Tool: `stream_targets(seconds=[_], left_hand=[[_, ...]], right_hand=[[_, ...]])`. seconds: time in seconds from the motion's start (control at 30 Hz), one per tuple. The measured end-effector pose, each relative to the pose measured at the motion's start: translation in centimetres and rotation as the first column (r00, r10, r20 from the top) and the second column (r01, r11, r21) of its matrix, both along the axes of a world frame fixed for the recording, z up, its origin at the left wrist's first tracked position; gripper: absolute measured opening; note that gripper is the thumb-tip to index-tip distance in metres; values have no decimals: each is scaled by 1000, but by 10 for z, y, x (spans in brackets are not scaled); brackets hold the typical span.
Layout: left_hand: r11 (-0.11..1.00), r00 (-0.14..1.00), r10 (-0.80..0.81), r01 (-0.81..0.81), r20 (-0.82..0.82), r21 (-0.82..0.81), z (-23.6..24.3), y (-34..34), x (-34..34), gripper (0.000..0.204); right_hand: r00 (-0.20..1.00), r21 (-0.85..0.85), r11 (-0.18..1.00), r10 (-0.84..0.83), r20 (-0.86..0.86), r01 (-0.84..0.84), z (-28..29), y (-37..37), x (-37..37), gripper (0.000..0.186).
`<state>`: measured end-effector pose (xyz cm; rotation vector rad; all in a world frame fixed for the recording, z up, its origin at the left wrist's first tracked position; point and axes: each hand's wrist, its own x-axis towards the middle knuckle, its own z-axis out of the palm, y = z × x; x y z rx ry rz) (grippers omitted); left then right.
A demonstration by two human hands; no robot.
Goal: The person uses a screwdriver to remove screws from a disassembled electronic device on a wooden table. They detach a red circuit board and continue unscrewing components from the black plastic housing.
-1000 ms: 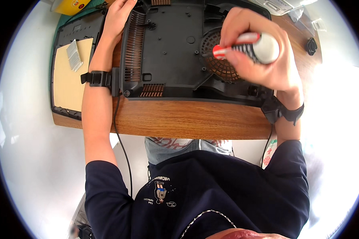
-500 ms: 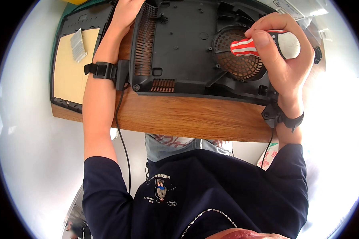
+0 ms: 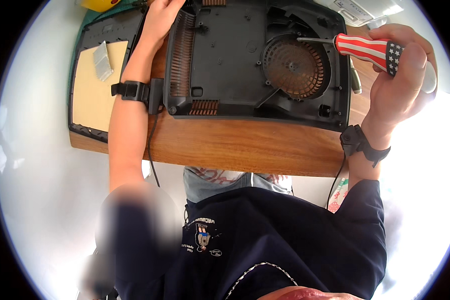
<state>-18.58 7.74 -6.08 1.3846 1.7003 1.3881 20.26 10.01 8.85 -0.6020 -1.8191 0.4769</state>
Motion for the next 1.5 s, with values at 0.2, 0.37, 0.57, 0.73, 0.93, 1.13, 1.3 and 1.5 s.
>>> stream_targets(seconds=[0.2, 0.37, 0.57, 0.73, 0.93, 1.13, 1.3, 1.5], left_hand=[[990, 913, 88, -37, -398, 134, -5, 2, -15, 34], [993, 974, 73, -92, 214, 81, 24, -4, -20, 32], [991, 945, -18, -26, 326, 128, 38, -8, -39, 28], [983, 944, 5, -65, -329, -171, 43, -33, -53, 15], [941, 799, -184, -25, -573, -337, 48, -70, -33, 16], [928, 784, -222, -13, -579, -373, 50, -83, -15, 16], [929, 756, -211, -43, -620, -368, 53, -82, -8, 15], [961, 653, -204, -8, -729, -276, 45, -78, -9, 15]], right_hand=[[997, -24, 999, 35, -62, -37, 12, 3, 7, 42], [995, -20, 999, 39, -94, -41, 17, -11, -8, 22], [999, -13, 1000, 28, -40, -29, 21, -14, -8, 21], [999, 38, 999, 27, -46, -25, 24, -14, -5, 20], [999, 74, 996, 39, 14, -40, 30, -21, 1, 17], [1000, 107, 994, 26, 4, -26, 34, -28, 5, 19], [1000, 191, 981, -26, -13, 28, 40, -23, 15, 19], [998, 129, 990, -58, -37, 63, 45, -20, 31, 12]])
